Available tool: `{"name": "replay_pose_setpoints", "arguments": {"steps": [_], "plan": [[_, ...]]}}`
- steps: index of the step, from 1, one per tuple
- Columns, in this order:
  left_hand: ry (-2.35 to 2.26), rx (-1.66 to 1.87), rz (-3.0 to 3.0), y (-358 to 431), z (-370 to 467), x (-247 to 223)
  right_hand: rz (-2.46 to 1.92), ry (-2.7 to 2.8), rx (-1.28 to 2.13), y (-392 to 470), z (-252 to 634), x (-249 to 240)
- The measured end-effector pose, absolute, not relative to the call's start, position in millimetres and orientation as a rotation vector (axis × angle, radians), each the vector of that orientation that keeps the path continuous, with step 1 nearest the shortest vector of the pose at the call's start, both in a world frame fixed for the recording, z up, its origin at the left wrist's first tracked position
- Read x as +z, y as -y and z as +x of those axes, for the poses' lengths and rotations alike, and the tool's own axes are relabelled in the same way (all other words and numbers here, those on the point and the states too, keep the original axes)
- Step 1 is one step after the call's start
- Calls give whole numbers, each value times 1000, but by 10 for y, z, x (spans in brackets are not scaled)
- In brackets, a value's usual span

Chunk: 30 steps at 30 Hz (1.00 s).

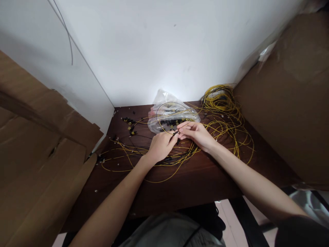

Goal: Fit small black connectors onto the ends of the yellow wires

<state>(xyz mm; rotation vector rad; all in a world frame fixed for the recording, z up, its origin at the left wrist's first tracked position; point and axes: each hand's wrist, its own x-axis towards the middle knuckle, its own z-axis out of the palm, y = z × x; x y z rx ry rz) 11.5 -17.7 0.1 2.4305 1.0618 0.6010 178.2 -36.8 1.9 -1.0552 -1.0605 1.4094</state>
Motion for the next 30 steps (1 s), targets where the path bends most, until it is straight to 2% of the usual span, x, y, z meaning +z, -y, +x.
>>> {"name": "replay_pose_setpoints", "arguments": {"steps": [30], "plan": [[-1078, 598, 2425, 179, 121, -3, -1071, 1096, 1348, 370, 1776, 24]]}}
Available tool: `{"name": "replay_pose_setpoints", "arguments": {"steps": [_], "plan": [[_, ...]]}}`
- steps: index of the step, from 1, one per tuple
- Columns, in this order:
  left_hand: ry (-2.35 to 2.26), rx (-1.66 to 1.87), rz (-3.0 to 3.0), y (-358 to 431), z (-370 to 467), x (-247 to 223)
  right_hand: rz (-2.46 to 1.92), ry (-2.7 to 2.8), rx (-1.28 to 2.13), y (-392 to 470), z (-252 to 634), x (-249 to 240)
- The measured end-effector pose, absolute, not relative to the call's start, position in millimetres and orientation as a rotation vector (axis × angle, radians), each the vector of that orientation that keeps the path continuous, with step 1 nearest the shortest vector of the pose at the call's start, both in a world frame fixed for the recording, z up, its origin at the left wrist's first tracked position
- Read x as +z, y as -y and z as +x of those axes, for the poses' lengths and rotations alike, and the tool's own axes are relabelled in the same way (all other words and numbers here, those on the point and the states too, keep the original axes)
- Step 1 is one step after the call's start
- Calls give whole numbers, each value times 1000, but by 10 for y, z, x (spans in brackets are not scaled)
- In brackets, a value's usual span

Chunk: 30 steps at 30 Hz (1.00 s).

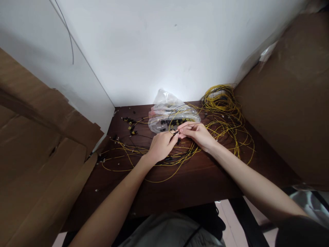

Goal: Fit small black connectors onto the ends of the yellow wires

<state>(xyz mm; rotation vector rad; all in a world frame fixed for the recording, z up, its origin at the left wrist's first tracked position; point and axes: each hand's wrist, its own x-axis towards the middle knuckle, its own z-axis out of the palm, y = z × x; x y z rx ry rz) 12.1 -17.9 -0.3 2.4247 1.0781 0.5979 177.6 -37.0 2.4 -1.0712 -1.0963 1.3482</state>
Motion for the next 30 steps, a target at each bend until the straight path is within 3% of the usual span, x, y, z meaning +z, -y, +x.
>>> {"name": "replay_pose_setpoints", "arguments": {"steps": [30], "plan": [[-1075, 622, 2431, 182, 116, -6, -1069, 1125, 1346, 373, 1782, 16]]}}
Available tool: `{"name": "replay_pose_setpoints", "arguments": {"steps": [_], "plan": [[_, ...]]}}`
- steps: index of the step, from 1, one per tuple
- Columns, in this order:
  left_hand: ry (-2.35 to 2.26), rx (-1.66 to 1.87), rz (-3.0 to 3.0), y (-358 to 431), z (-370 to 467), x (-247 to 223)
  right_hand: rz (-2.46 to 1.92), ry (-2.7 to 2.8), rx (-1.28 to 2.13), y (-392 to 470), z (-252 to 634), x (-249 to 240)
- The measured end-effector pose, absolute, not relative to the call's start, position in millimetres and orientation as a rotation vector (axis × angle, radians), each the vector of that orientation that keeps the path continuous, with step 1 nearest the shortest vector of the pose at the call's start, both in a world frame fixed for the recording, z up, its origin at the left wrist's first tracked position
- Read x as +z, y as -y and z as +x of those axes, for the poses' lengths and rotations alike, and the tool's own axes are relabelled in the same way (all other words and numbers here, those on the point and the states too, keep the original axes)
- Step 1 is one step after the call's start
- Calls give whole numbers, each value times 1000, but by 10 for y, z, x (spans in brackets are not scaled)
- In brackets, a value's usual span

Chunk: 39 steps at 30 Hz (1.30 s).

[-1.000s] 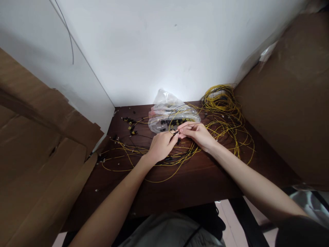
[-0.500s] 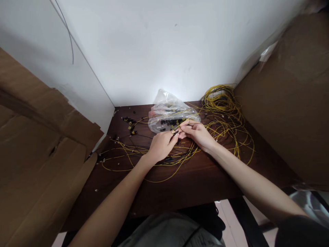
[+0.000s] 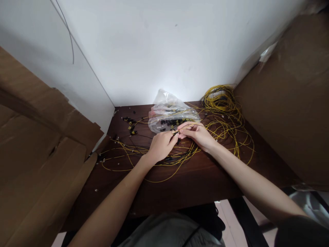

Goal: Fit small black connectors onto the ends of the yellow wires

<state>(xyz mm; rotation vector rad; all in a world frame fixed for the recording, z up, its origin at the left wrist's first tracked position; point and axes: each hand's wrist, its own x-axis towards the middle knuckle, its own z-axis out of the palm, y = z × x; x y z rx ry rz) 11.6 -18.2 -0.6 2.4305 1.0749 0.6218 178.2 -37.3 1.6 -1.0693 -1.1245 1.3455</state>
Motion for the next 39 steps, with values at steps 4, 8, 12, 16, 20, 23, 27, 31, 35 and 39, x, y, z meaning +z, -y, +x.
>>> {"name": "replay_pose_setpoints", "arguments": {"steps": [4, 8, 12, 16, 20, 23, 27, 31, 35, 39], "plan": [[-1075, 621, 2429, 180, 117, -9, -1068, 1120, 1352, 372, 1785, 5], [-1076, 616, 2423, 177, 121, -9, -1066, 1042, 1393, 365, 1777, 5], [-1071, 612, 2420, 177, 121, -4, -1081, 1000, 1393, 367, 1759, 36], [-1065, 607, 2402, 178, 119, 0, -1086, 1033, 1365, 373, 1756, 53], [-1061, 625, 2382, 176, 119, 0, -1092, 1091, 1348, 370, 1774, 31], [-1062, 631, 2381, 173, 119, 0, -1100, 1125, 1328, 364, 1784, 10], [-1068, 620, 2377, 174, 120, 4, -1109, 1141, 1316, 360, 1791, -5], [-1072, 621, 2371, 178, 120, 10, -1108, 1134, 1322, 359, 1792, -7], [-1072, 606, 2366, 178, 119, 16, -1084, 1084, 1360, 361, 1780, 2], [-1074, 605, 2357, 174, 118, 16, -1076, 1026, 1390, 364, 1768, 16]]}}
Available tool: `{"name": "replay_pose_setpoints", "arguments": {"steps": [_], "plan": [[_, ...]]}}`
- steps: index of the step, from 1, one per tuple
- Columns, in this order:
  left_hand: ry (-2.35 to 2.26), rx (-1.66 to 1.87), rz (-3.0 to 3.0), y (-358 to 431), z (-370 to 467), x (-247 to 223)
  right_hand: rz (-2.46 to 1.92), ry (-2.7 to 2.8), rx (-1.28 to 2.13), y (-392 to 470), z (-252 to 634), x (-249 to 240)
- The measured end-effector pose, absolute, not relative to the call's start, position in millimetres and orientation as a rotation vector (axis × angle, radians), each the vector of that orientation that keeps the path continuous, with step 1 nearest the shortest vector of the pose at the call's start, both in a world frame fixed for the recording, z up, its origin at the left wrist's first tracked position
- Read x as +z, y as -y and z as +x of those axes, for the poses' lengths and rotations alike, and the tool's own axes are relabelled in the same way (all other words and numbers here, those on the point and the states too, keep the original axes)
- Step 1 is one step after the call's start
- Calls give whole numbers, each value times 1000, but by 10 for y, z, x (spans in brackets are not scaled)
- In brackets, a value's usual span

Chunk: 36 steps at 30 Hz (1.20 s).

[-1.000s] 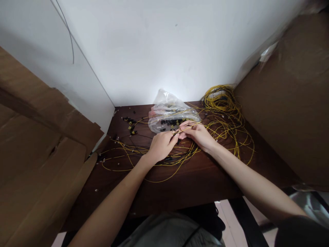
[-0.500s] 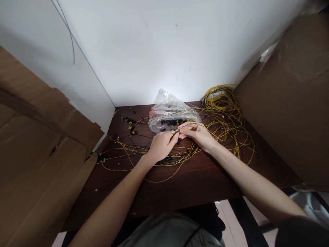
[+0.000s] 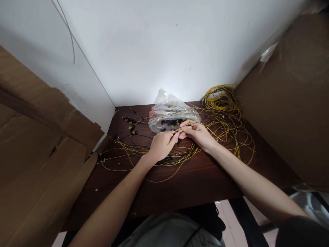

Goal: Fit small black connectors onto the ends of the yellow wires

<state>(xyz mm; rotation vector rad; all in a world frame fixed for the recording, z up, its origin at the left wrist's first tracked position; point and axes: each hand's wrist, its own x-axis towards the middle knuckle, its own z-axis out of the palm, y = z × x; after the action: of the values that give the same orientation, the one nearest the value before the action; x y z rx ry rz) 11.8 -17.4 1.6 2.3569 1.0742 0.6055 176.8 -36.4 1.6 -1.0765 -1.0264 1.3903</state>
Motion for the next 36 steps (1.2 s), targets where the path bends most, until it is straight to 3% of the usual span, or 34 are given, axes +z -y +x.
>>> {"name": "replay_pose_setpoints", "arguments": {"steps": [36], "plan": [[-1076, 600, 2346, 174, 119, 1, -1069, 1140, 1351, 362, 1774, 6]]}}
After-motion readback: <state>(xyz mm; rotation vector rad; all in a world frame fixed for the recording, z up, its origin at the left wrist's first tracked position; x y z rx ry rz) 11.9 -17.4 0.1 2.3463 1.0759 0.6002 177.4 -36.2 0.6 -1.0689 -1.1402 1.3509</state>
